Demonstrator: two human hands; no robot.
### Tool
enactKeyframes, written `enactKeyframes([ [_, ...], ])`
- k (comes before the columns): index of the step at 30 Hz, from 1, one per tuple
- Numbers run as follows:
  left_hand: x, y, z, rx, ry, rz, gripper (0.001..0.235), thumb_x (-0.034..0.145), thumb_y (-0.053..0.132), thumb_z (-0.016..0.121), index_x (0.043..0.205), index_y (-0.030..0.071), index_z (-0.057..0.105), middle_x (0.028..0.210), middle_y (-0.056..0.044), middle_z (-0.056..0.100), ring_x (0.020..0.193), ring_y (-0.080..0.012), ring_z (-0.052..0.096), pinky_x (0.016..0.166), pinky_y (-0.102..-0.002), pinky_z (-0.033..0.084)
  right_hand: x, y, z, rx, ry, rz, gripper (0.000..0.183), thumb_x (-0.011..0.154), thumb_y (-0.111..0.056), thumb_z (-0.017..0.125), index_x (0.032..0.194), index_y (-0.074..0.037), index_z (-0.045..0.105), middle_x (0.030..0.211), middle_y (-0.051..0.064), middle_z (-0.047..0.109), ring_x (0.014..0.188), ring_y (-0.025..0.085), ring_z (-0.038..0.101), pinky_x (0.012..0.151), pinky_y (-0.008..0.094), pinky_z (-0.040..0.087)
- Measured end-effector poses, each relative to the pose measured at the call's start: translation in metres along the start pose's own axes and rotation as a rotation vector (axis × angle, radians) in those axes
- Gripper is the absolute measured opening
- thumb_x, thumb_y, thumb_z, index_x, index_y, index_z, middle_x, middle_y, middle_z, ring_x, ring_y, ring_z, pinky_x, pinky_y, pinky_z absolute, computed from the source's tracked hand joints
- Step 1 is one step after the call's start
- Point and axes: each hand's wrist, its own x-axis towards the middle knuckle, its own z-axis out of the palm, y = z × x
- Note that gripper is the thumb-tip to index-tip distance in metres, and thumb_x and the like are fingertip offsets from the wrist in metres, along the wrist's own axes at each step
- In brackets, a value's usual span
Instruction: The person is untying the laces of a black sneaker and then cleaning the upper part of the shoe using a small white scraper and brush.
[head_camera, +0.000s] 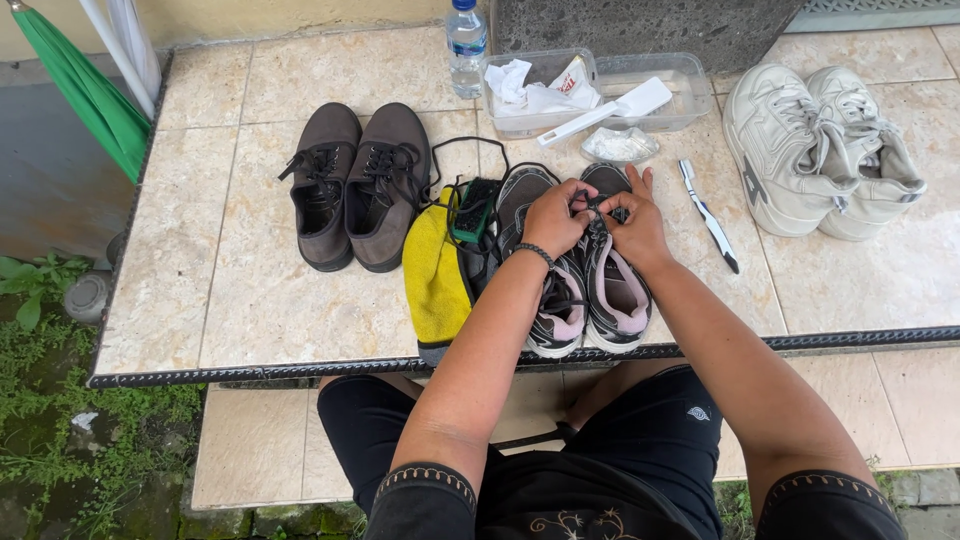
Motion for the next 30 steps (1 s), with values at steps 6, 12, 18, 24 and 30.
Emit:
enactKeyframes([
  [6, -0.001, 0.002, -0.001, 0.0, 0.013, 0.003, 0.025, 0.088, 0.013, 0.073, 0.112, 0.018, 0.071, 0.108, -0.009, 0.074, 0.109, -0.0244, 0.073, 0.097, -0.042, 0.055, 0.002, 0.002, 0.0, -0.01, 0.019, -0.01, 0.017, 0.087, 0.002, 0.075, 0.098, -0.011, 0.078, 0.167, 0.02, 0.03, 0.153, 0.047, 0.006, 0.124, 0.061, 0.016],
  [12, 0.001, -0.001, 0.001, 0.072, 0.082, -0.028, 0.016, 0.096, 0.024, 0.063, 0.108, 0.017, 0.072, 0.1, -0.012, 0.075, 0.103, -0.0349, 0.072, 0.09, -0.046, 0.056, -0.001, 0.001, 0.002, -0.008, 0.012, 0.017, 0.019, 0.084, -0.003, 0.079, 0.098, -0.016, 0.079, 0.166, 0.017, 0.032, 0.153, 0.047, 0.008, 0.124, 0.061, 0.018],
  [18, -0.015, 0.045, -0.016, 0.095, -0.025, -0.067, 0.06, 0.073, 0.047, 0.08, 0.117, 0.009, 0.063, 0.111, -0.015, 0.067, 0.11, -0.0316, 0.07, 0.101, -0.044, 0.053, -0.002, -0.005, 0.002, -0.006, 0.041, 0.031, 0.022, 0.083, 0.0, 0.074, 0.096, -0.017, 0.079, 0.164, 0.019, 0.036, 0.154, 0.047, 0.01, 0.125, 0.06, 0.017],
  [24, -0.01, 0.025, -0.009, 0.05, -0.004, -0.067, 0.036, 0.086, 0.021, 0.063, 0.12, 0.011, 0.062, 0.104, -0.011, 0.071, 0.101, -0.0294, 0.072, 0.093, -0.043, 0.055, -0.006, -0.016, 0.002, -0.046, 0.049, 0.099, 0.015, 0.087, -0.011, 0.079, 0.097, -0.022, 0.079, 0.164, 0.016, 0.036, 0.154, 0.044, 0.009, 0.125, 0.059, 0.018],
  [30, 0.003, -0.003, -0.002, 0.061, -0.023, -0.023, 0.038, 0.084, 0.016, 0.058, 0.122, 0.015, 0.062, 0.102, -0.008, 0.075, 0.101, -0.0317, 0.071, 0.089, -0.046, 0.057, -0.007, -0.032, -0.001, -0.001, 0.054, 0.093, 0.01, 0.082, -0.014, 0.08, 0.091, -0.018, 0.078, 0.162, 0.021, 0.037, 0.154, 0.047, 0.012, 0.126, 0.058, 0.016],
])
